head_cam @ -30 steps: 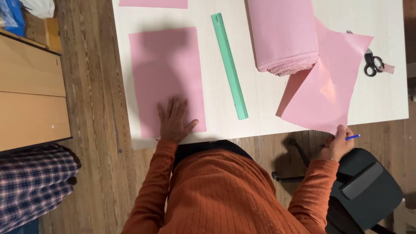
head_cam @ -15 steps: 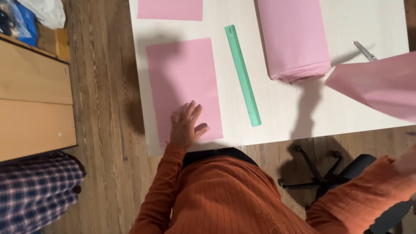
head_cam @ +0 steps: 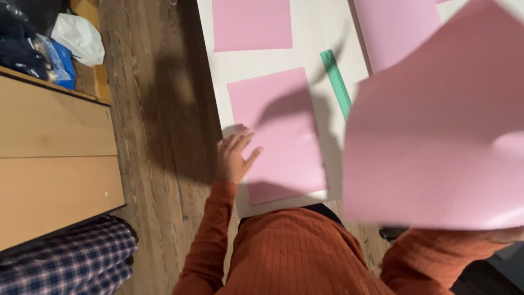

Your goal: Using a ruler and pen to mark lines on pink leather and then cutting it with scissors.

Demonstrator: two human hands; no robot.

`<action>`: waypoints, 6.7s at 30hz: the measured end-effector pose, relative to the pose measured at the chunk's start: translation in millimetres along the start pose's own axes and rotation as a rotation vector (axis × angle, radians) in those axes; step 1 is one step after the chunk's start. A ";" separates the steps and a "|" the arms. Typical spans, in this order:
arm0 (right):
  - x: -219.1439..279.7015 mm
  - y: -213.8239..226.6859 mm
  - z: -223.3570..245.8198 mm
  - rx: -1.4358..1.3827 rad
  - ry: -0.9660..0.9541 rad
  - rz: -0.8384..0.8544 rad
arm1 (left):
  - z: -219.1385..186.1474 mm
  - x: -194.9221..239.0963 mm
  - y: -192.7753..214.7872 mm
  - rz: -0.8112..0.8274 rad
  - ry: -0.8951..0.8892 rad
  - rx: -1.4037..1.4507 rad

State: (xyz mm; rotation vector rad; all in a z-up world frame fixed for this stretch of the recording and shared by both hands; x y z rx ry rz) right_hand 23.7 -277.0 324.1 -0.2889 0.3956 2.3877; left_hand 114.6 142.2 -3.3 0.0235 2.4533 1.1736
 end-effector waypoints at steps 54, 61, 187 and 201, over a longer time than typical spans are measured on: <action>-109.4 -368.4 -301.8 1.057 0.435 0.696 | -105.1 -64.0 113.2 -0.083 -0.687 0.089; -51.9 -178.2 -331.4 1.215 0.181 0.764 | -49.5 86.4 -48.7 0.089 -0.595 -0.085; 60.6 -190.7 -318.2 -0.295 -0.140 1.343 | -190.9 59.2 -86.1 -0.173 -0.240 -0.104; 31.1 -159.3 -301.2 -0.200 0.104 1.010 | -189.7 63.5 -88.8 -0.201 -0.240 -0.085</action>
Point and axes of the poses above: each hand's wrist, its own x-axis away from the middle knuckle, its own y-axis out of the back of the hand, z = x × y, the point moved 3 cm from there along -x, towards the middle knuckle, and after that the axes turned 4 degrees about x, right-handed, at the moved point
